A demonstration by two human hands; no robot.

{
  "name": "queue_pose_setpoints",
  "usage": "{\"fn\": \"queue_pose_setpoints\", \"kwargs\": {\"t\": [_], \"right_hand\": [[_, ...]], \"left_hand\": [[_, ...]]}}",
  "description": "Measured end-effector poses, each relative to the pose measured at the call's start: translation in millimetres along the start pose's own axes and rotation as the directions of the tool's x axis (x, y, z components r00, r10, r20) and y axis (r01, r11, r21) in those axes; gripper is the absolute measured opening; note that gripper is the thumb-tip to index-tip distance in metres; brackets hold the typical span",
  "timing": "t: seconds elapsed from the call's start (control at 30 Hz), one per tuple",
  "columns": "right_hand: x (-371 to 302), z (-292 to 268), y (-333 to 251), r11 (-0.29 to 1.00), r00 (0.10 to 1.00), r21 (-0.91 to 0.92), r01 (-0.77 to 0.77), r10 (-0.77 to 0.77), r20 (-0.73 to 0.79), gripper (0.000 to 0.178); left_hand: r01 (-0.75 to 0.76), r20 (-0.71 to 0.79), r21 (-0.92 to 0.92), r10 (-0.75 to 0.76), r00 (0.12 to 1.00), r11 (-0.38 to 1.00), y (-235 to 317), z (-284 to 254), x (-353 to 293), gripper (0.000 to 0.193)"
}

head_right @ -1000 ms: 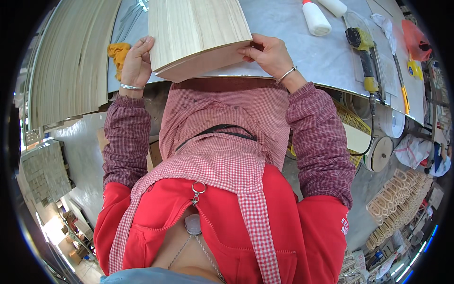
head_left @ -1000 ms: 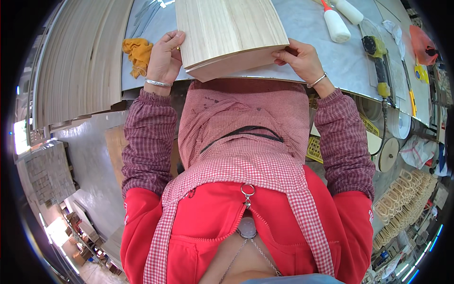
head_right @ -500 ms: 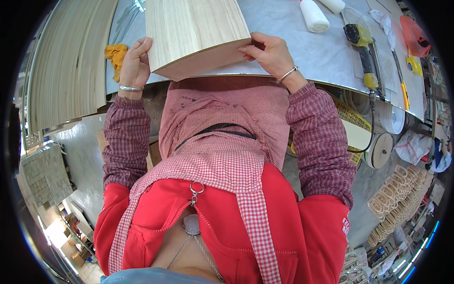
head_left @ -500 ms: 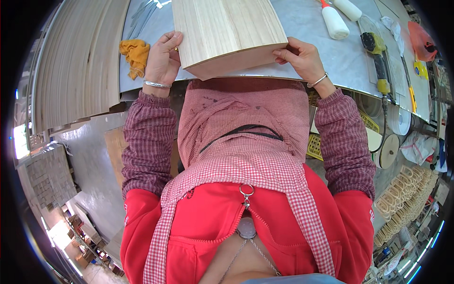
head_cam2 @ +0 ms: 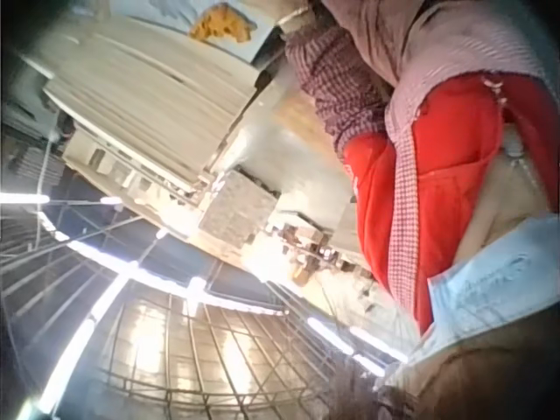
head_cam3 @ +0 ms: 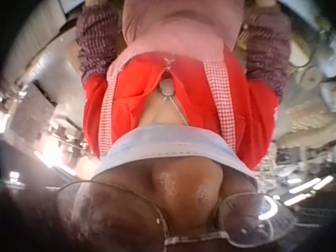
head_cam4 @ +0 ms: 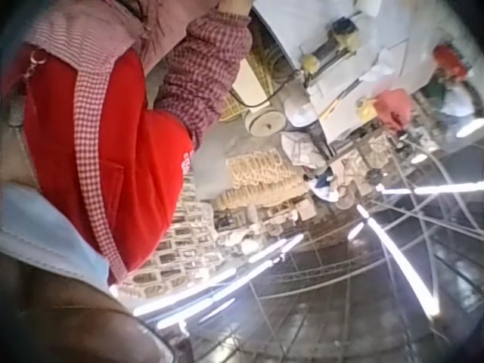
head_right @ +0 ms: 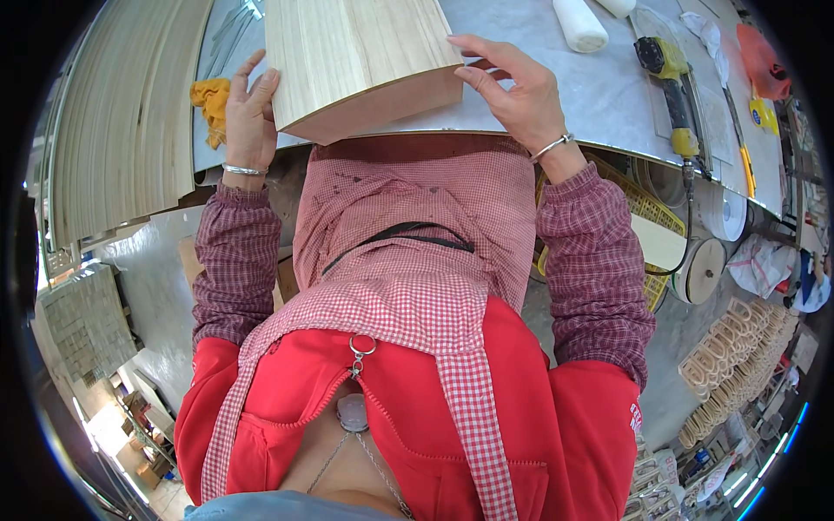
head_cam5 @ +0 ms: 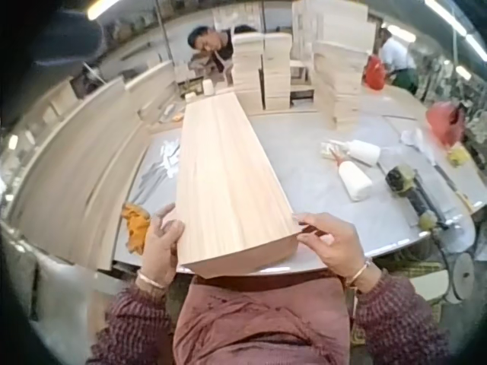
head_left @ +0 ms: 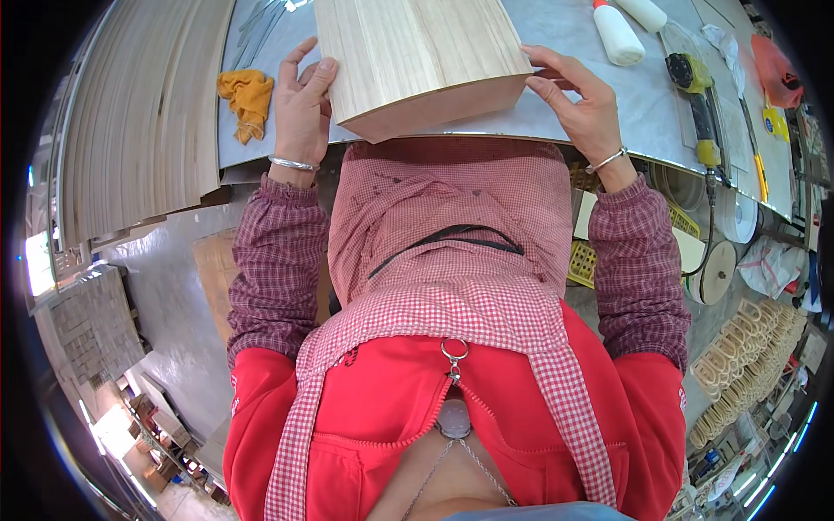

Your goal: The recorder is assembling small wooden boxes by gluing joints and securing the panels with a pneumatic nail gun.

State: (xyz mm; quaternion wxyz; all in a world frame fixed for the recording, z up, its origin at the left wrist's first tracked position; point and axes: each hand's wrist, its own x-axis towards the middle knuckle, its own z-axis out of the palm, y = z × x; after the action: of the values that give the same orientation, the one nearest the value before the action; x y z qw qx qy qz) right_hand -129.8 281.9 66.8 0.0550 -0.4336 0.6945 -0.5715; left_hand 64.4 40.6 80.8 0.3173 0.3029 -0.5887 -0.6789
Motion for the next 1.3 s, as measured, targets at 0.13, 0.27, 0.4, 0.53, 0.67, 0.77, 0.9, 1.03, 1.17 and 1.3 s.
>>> {"fn": "queue_pose_setpoints", "kwargs": {"t": [0.13, 0.27, 0.4, 0.53, 0.67, 0.77, 0.9, 1.03, 1.17, 1.3], "right_hand": [[2, 0, 8, 0.993, 0.996, 0.079, 0.085, -0.087, 0.026, 0.023], [0, 3, 18, 0.987, 0.993, 0.107, 0.117, -0.114, -0.038, 0.021], [-4, 0, 17, 0.991, 0.995, 0.095, 0.094, -0.089, -0.050, 0.021], [-7, -2, 20, 0.992, 0.995, 0.089, 0.085, -0.079, -0.061, 0.021], [-10, -3, 24, 0.992, 0.994, 0.091, 0.085, -0.079, -0.072, 0.021], [-11, -3, 28, 0.991, 0.993, 0.102, 0.089, -0.081, -0.081, 0.022], [-17, 0, 21, 0.998, 0.986, 0.029, 0.062, -0.057, -0.159, 0.023], [-26, 3, 24, 1.000, 0.970, 0.015, 0.014, -0.010, -0.244, 0.022], [-32, 4, 27, 1.000, 0.952, -0.009, -0.019, 0.015, -0.306, 0.021], [-33, 4, 26, 0.994, 0.950, -0.111, 0.001, -0.036, -0.311, 0.017]], "left_hand": [[-0.203, 0.071, 0.146, 0.194, 0.978, 0.968, -8, 1, -7, 0.039], [-0.456, 0.225, 0.485, 0.398, 0.889, 0.746, -20, -3, -34, 0.042], [-0.608, 0.329, 0.573, 0.526, 0.785, 0.549, -25, 0, -41, 0.042], [-0.649, 0.359, 0.602, 0.569, 0.740, 0.465, -30, 3, -44, 0.044], [-0.654, 0.349, 0.608, 0.589, 0.729, 0.450, -35, 6, -44, 0.045], [-0.669, 0.342, 0.603, 0.617, 0.709, 0.434, -40, 8, -44, 0.044], [-0.676, 0.355, 0.615, 0.622, 0.698, 0.406, -43, 8, -42, 0.044], [-0.657, 0.344, 0.620, 0.605, 0.718, 0.428, -45, 12, -43, 0.044], [-0.633, 0.327, 0.623, 0.582, 0.744, 0.458, -47, 15, -44, 0.044], [-0.626, 0.324, 0.634, 0.579, 0.748, 0.454, -48, 17, -44, 0.044]]}}
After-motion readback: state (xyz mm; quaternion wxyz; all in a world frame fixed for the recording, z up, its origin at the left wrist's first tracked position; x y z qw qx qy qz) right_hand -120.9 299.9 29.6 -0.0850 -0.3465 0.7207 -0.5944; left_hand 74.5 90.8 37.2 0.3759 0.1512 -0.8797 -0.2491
